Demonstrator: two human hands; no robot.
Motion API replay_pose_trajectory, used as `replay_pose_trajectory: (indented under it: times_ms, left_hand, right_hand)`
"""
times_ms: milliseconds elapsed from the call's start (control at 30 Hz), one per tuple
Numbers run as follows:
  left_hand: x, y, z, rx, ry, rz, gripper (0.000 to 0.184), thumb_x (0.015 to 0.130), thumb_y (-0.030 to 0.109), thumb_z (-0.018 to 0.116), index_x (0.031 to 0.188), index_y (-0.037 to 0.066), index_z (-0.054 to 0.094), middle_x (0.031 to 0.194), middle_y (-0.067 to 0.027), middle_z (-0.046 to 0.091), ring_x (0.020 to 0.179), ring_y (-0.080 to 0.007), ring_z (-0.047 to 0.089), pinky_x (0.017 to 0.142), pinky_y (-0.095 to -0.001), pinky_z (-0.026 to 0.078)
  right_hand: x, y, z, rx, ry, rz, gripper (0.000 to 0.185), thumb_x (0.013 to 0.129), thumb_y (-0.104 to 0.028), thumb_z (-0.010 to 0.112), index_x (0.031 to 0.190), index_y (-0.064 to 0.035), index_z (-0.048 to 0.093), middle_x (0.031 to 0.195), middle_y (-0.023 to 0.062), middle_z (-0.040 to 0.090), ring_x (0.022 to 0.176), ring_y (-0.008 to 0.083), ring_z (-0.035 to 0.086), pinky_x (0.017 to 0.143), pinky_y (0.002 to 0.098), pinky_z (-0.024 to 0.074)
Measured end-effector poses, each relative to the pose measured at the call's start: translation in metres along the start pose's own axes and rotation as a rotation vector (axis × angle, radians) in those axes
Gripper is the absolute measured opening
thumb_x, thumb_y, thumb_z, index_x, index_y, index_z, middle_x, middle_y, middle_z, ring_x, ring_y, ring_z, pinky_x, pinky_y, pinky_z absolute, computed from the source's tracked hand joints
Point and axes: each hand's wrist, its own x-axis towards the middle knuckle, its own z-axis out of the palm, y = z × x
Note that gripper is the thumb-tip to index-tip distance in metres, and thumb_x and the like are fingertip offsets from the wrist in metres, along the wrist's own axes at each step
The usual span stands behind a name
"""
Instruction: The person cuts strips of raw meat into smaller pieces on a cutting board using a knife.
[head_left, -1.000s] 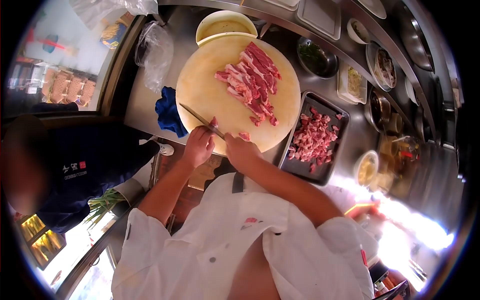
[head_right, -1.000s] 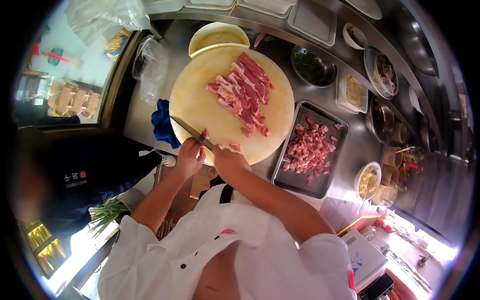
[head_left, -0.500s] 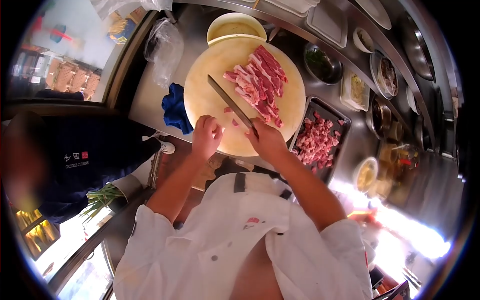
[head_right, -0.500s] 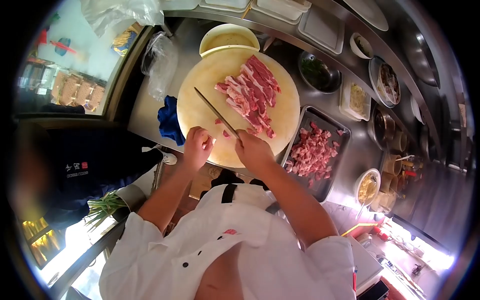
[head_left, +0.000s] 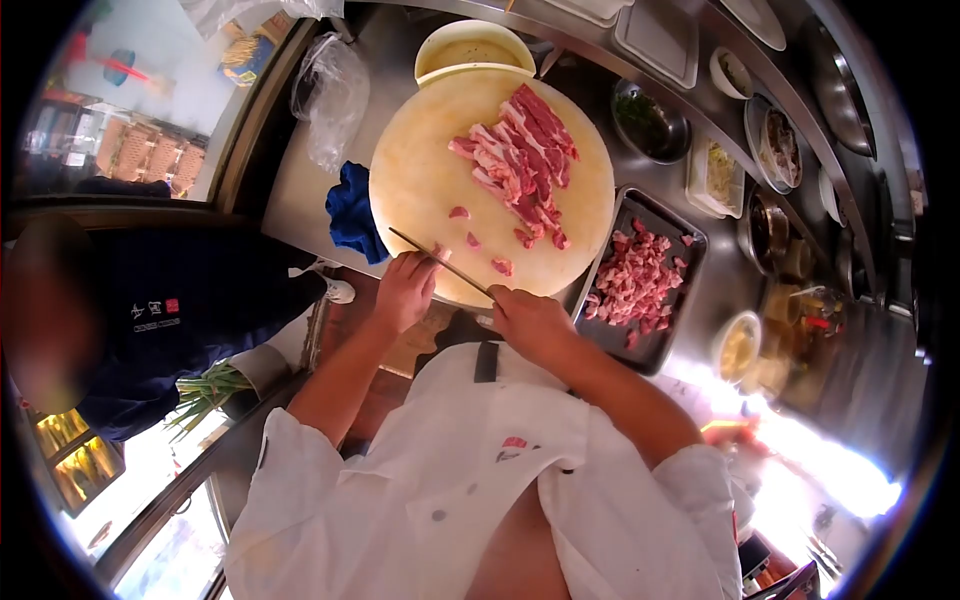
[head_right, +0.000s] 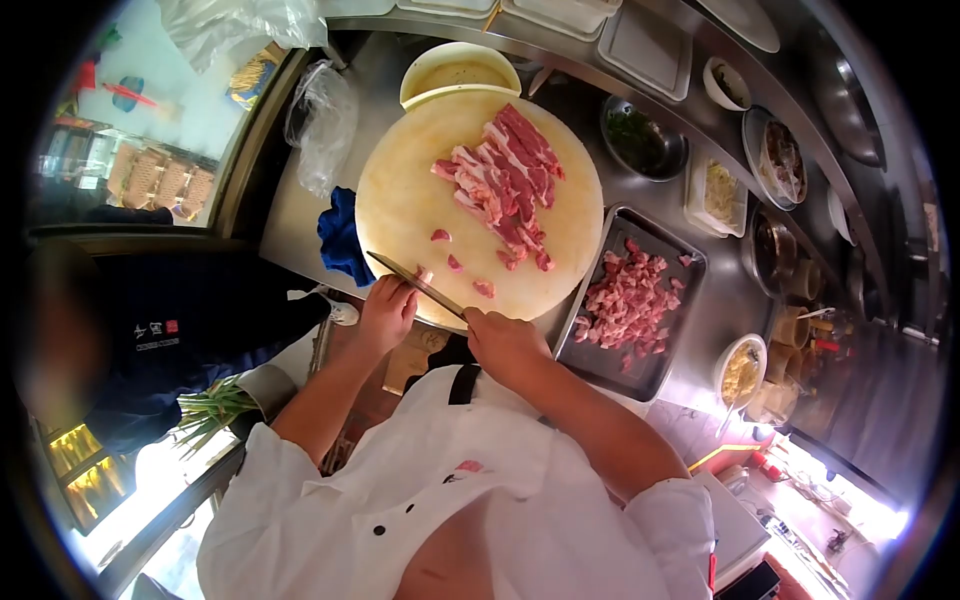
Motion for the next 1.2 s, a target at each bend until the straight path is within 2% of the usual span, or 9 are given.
replay_pose_trajectory:
  times_ms: [200, 400, 533, 633, 733, 867, 933, 1033, 1200]
  left_hand:
    - [0.001, -0.002, 0.003, -0.070, 0.042, 0.011, 0.039, 0.090, -0.001, 0.070, 0.127, 0.008, 0.071, 0.116, -0.0108, 0.068, 0.104, -0.0328, 0.066, 0.093, -0.0452, 0.056]
    - [-0.003, -0.007, 0.006, -0.121, 0.014, 0.023, 0.038, 0.089, -0.002, 0.071, 0.125, 0.010, 0.072, 0.119, -0.0122, 0.067, 0.112, -0.0342, 0.066, 0.097, -0.0447, 0.057]
    - [-0.014, 0.007, -0.010, -0.087, 0.027, -0.085, 0.038, 0.088, -0.002, 0.073, 0.123, 0.014, 0.071, 0.126, -0.0135, 0.063, 0.113, -0.0345, 0.066, 0.093, -0.0458, 0.058]
    - [-0.030, -0.001, -0.004, -0.010, 0.100, -0.083, 0.042, 0.087, -0.002, 0.074, 0.126, 0.013, 0.070, 0.126, -0.0130, 0.064, 0.110, -0.0350, 0.065, 0.092, -0.0455, 0.058]
    - [-0.028, 0.000, -0.004, -0.009, 0.093, -0.032, 0.028, 0.087, -0.003, 0.075, 0.112, 0.007, 0.070, 0.118, -0.0143, 0.063, 0.108, -0.0364, 0.065, 0.093, -0.0461, 0.057]
    - [-0.020, 0.000, -0.006, 0.006, 0.052, 0.015, 0.031, 0.088, -0.001, 0.071, 0.118, 0.007, 0.069, 0.119, -0.0146, 0.064, 0.109, -0.0378, 0.064, 0.096, -0.0474, 0.056]
    - [-0.022, -0.003, -0.003, 0.006, 0.016, 0.018, 0.040, 0.088, 0.001, 0.070, 0.127, 0.009, 0.068, 0.125, -0.0132, 0.066, 0.111, -0.0367, 0.063, 0.099, -0.0476, 0.054]
    - [-0.028, -0.007, 0.005, -0.009, 0.004, -0.067, 0.037, 0.088, 0.001, 0.070, 0.125, 0.008, 0.069, 0.122, -0.0140, 0.067, 0.111, -0.0365, 0.064, 0.098, -0.0472, 0.054]
    - [-0.020, -0.001, -0.001, -0.019, -0.005, 0.000, 0.029, 0.088, 0.006, 0.074, 0.116, 0.008, 0.069, 0.116, -0.0139, 0.066, 0.109, -0.0363, 0.064, 0.097, -0.0472, 0.054]
  right_hand:
    - [0.028, -0.008, 0.009, -0.080, -0.169, 0.099, 0.028, 0.105, -0.025, 0.055, 0.127, -0.0070, 0.059, 0.101, 0.0205, 0.074, 0.089, 0.0395, 0.076, 0.080, 0.0534, 0.0608]
    - [0.087, -0.017, 0.021, 0.001, -0.082, -0.022, 0.026, 0.106, -0.024, 0.053, 0.124, -0.0062, 0.059, 0.105, 0.0238, 0.074, 0.094, 0.0414, 0.075, 0.083, 0.0564, 0.0594]
    - [0.067, 0.000, 0.004, 0.059, -0.026, -0.041, 0.025, 0.107, -0.023, 0.051, 0.125, -0.0078, 0.060, 0.104, 0.0230, 0.073, 0.094, 0.0420, 0.074, 0.083, 0.0559, 0.0589]
    - [0.036, -0.011, -0.011, -0.008, -0.055, 0.034, 0.026, 0.107, -0.023, 0.050, 0.126, -0.0072, 0.059, 0.103, 0.0218, 0.072, 0.093, 0.0424, 0.074, 0.083, 0.0556, 0.0593]
    - [0.015, -0.019, -0.006, -0.013, -0.093, 0.023, 0.024, 0.108, -0.021, 0.049, 0.124, -0.0056, 0.058, 0.101, 0.0211, 0.072, 0.091, 0.0427, 0.074, 0.080, 0.0552, 0.0600]
    - [0.004, -0.028, 0.000, -0.041, -0.166, 0.054, 0.021, 0.105, -0.017, 0.051, 0.121, -0.0035, 0.057, 0.099, 0.0221, 0.072, 0.089, 0.0426, 0.076, 0.078, 0.0536, 0.0619]
    - [0.010, -0.024, 0.012, -0.073, -0.156, 0.043, 0.021, 0.104, -0.016, 0.052, 0.120, -0.0036, 0.057, 0.100, 0.0229, 0.073, 0.090, 0.0422, 0.077, 0.078, 0.0529, 0.0622]
    - [0.033, -0.030, 0.022, -0.044, -0.169, 0.067, 0.022, 0.105, -0.020, 0.054, 0.120, -0.0041, 0.058, 0.100, 0.0232, 0.073, 0.092, 0.0434, 0.075, 0.081, 0.0546, 0.0600]
    - [0.082, -0.030, 0.041, 0.023, -0.020, -0.026, 0.024, 0.104, -0.023, 0.056, 0.121, -0.0071, 0.060, 0.100, 0.0203, 0.075, 0.090, 0.0419, 0.075, 0.079, 0.0540, 0.0601]
